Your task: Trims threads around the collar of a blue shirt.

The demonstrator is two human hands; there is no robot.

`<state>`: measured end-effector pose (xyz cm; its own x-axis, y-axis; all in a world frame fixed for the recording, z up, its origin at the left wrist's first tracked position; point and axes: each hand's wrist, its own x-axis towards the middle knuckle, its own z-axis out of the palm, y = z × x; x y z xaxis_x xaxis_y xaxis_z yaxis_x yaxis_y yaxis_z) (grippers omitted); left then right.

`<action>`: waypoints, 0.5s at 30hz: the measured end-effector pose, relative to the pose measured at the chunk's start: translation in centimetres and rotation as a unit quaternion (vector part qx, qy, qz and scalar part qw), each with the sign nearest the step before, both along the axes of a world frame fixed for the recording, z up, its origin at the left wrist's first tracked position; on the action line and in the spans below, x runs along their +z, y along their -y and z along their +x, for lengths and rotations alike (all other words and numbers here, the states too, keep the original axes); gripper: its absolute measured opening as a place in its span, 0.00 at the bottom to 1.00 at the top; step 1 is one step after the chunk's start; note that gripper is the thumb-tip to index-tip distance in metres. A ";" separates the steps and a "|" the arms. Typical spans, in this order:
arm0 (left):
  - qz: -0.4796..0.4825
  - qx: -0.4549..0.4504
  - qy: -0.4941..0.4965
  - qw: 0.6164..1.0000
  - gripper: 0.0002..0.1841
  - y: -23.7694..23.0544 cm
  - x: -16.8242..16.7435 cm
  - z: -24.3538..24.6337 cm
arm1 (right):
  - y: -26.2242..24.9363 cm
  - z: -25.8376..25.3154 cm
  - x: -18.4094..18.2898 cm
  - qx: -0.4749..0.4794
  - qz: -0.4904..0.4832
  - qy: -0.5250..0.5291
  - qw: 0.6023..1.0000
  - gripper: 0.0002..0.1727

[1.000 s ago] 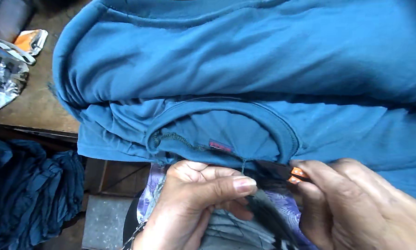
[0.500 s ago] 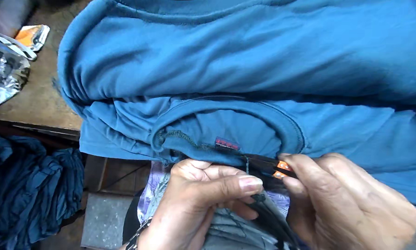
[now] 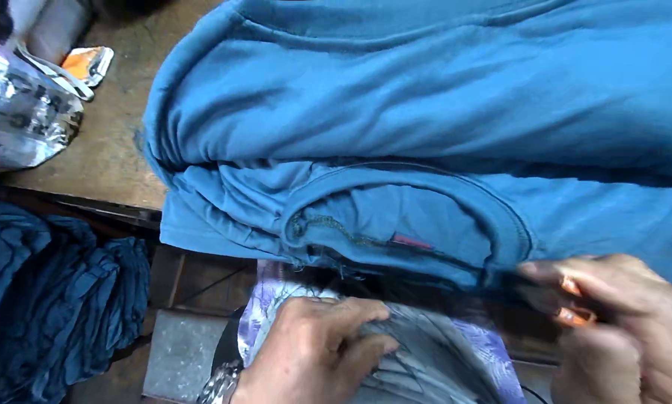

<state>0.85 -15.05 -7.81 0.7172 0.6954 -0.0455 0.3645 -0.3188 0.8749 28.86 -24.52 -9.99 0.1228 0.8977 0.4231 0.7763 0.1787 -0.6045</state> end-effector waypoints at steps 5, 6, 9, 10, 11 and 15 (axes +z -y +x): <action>0.237 0.082 0.001 0.968 0.06 -2.4 1.4 -2.8 | 0.0 -1.6 -0.5 -0.021 -0.005 0.078 0.997 0.22; 0.276 0.091 0.011 0.957 0.07 -3.0 2.0 -3.1 | -0.2 -1.7 -0.6 -0.032 -0.006 0.095 0.995 0.21; 0.363 0.108 0.025 0.925 0.13 -4.8 3.4 -3.4 | -0.6 -1.3 -0.4 -0.047 -0.005 0.128 0.991 0.17; 0.378 0.100 0.023 0.920 0.15 -5.5 3.8 -3.4 | -0.7 -1.1 -0.1 -0.043 -0.005 0.132 0.990 0.16; 0.390 0.085 0.025 0.916 0.17 -6.3 4.1 -3.2 | -0.8 -0.7 0.2 -0.033 -0.006 0.128 0.991 0.16; 0.423 -0.008 0.048 0.905 0.08 -9.9 5.0 -2.3 | -0.9 1.1 2.6 0.028 -0.042 0.037 0.998 0.14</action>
